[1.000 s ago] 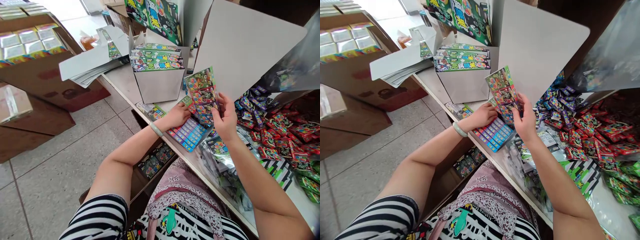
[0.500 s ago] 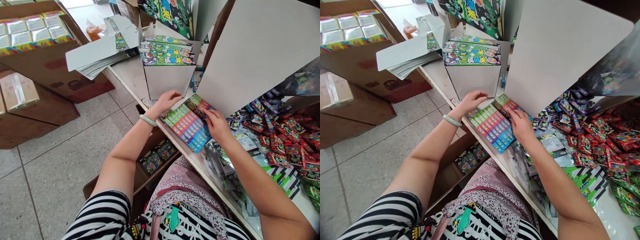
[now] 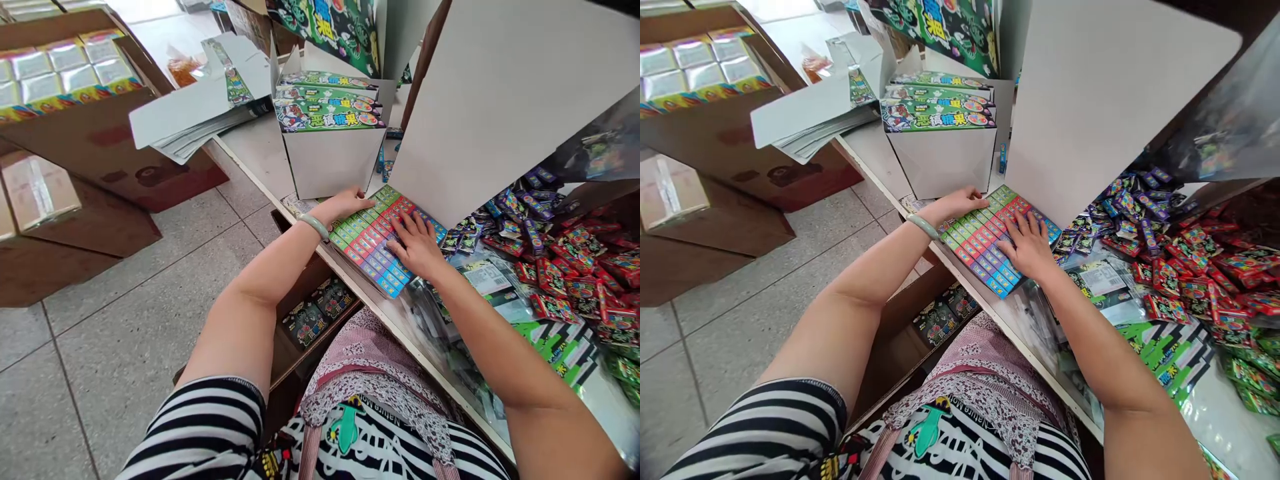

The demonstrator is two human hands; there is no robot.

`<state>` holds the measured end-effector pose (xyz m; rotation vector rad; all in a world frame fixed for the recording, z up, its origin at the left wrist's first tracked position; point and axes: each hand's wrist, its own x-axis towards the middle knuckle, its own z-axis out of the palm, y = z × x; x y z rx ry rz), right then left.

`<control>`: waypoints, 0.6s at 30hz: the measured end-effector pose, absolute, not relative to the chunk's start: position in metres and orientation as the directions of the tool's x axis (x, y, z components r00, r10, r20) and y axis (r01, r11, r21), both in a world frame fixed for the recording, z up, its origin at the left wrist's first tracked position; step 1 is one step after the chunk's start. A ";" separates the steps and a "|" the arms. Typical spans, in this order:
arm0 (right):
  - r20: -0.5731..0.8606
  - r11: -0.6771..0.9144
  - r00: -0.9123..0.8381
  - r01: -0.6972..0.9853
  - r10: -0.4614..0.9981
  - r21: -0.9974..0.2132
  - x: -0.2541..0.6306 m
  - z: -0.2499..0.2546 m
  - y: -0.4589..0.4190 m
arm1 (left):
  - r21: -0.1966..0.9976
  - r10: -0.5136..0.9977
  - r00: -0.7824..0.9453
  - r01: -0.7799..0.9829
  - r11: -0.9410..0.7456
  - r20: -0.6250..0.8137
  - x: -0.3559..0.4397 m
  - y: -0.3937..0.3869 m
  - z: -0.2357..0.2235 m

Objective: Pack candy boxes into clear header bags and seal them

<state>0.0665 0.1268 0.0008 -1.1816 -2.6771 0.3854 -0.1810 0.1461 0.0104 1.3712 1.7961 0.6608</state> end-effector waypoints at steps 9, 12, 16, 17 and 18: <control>0.147 0.170 -0.098 0.306 0.984 -0.937 0.142 -0.012 0.063 | 0.966 0.966 0.039 0.054 0.253 -0.255 -0.197 0.106 -0.006; -0.168 -0.141 -0.160 0.168 0.973 -0.976 0.133 -0.027 0.057 | 0.963 0.964 0.049 -0.049 0.265 -0.263 -0.192 0.097 -0.011; -0.265 -0.249 -0.164 0.113 0.950 -0.962 0.111 -0.024 0.086 | 0.960 0.957 -0.120 -0.134 0.248 -0.264 -0.175 0.086 -0.015; -0.268 -0.250 -0.166 0.121 0.949 -0.961 0.108 -0.021 0.094 | 0.961 0.951 -0.168 -0.143 0.235 -0.258 -0.170 0.082 -0.016; -0.268 -0.249 -0.167 0.125 0.949 -0.960 0.107 -0.019 0.100 | 0.963 0.945 -0.208 -0.147 0.224 -0.252 -0.164 0.078 -0.018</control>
